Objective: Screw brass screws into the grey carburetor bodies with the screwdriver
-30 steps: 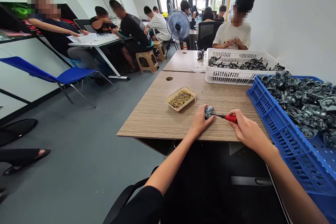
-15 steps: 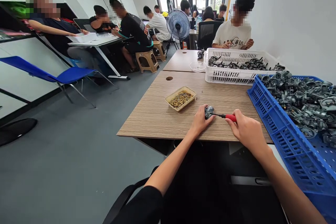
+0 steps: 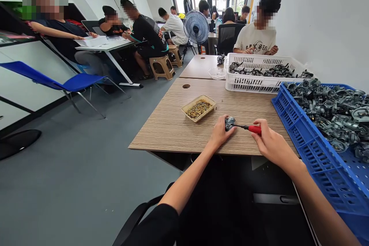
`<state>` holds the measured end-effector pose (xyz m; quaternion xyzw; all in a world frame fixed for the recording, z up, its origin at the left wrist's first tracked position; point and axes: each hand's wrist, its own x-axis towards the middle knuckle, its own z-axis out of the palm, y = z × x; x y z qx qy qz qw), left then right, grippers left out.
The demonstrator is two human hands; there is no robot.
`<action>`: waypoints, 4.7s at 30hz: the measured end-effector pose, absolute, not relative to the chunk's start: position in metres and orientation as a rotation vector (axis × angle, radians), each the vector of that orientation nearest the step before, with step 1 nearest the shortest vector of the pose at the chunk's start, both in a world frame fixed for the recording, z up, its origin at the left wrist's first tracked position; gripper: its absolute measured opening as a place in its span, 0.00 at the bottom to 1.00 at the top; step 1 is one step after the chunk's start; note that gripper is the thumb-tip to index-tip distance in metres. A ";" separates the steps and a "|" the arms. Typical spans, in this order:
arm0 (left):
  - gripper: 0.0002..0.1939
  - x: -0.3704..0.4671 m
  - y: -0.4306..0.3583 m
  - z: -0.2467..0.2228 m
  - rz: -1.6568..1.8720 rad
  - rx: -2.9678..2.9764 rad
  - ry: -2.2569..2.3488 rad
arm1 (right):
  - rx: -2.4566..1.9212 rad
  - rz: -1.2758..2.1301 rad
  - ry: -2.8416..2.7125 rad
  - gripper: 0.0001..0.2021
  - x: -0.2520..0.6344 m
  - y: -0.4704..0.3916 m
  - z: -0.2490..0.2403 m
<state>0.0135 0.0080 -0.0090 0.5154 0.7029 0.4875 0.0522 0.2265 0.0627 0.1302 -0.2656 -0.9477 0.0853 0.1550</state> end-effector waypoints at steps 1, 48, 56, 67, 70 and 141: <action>0.28 0.014 0.008 -0.009 1.481 1.568 2.138 | -0.700 0.296 -2.708 0.11 0.227 0.063 0.130; 0.28 0.014 0.009 -0.011 1.473 1.567 2.146 | -0.707 0.252 -2.710 0.09 0.227 0.063 0.129; 0.27 0.014 0.009 -0.011 1.492 1.576 2.147 | -0.691 0.220 -2.725 0.09 0.227 0.058 0.131; 0.27 0.014 0.009 -0.012 1.508 1.570 2.141 | -0.740 0.101 -2.706 0.13 0.227 0.063 0.127; 0.27 0.014 0.009 -0.011 1.508 1.575 2.140 | -0.664 0.205 -2.707 0.09 0.227 0.063 0.128; 0.25 0.015 0.009 -0.008 1.514 1.553 2.149 | -0.610 0.120 -2.644 0.08 0.224 0.065 0.124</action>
